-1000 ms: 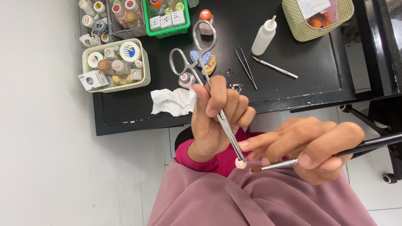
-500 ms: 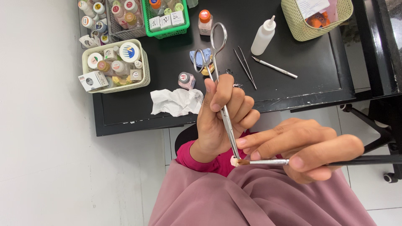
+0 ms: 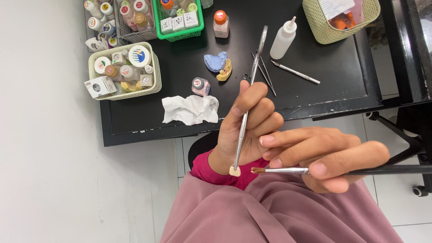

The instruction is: The person clamps a small dental crown in locking forceps and uses a brush to apply and shape pink ceramic paste onto it, holding the work over a lab bench with porcelain powder bottles and a liquid dispenser, occasionally dipping the brush and turning the crown to coat different surfaces.

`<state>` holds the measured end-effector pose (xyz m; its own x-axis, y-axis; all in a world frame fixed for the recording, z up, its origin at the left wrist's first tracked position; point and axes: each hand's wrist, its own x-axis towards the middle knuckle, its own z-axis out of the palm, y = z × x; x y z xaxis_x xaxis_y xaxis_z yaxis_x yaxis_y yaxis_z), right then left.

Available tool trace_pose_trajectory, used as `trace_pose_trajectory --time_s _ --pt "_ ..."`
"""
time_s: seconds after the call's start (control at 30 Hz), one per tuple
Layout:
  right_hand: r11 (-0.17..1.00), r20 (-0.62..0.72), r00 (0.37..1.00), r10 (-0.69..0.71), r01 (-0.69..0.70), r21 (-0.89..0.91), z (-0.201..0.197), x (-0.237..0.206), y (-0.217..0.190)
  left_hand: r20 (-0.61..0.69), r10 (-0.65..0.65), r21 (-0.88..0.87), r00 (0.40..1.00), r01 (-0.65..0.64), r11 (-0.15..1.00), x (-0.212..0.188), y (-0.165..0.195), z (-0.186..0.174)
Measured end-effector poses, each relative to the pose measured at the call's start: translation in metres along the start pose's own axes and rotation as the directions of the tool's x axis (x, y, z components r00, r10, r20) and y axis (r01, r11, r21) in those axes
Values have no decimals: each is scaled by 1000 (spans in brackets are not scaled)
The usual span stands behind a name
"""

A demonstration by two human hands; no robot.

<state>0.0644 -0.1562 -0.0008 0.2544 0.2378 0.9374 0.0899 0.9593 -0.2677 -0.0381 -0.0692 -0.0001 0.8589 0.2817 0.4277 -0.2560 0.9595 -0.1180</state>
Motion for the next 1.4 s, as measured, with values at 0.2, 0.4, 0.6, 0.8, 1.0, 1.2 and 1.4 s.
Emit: trace_pose_trajectory --time_s 0.2,0.4,0.6,0.8,1.0,1.2,1.4 --pt "994 95 990 105 -105 -11 4 3 -9 -2 -27 10 1000 27 1000 -1 -2 1" --pt "996 130 988 78 -70 -64 4 11 -7 -22 -23 23 999 23 999 0 -3 3" --pt "997 145 988 54 -46 -60 7 18 -3 -26 -23 19 999 23 1000 0 -2 4" --pt "994 258 960 107 -112 7 -5 16 -22 -46 -52 -22 998 51 998 0 -1 4" --pt "812 -24 963 269 -240 -532 -16 22 -22 -110 82 -24 990 -86 996 -1 -4 1" --pt "605 -54 902 427 -330 -725 -3 47 -7 -278 149 102 949 -125 987 -7 -8 -8" --pt "716 -150 845 514 -519 -468 -11 39 7 -360 236 234 903 -158 959 -13 -23 -20"
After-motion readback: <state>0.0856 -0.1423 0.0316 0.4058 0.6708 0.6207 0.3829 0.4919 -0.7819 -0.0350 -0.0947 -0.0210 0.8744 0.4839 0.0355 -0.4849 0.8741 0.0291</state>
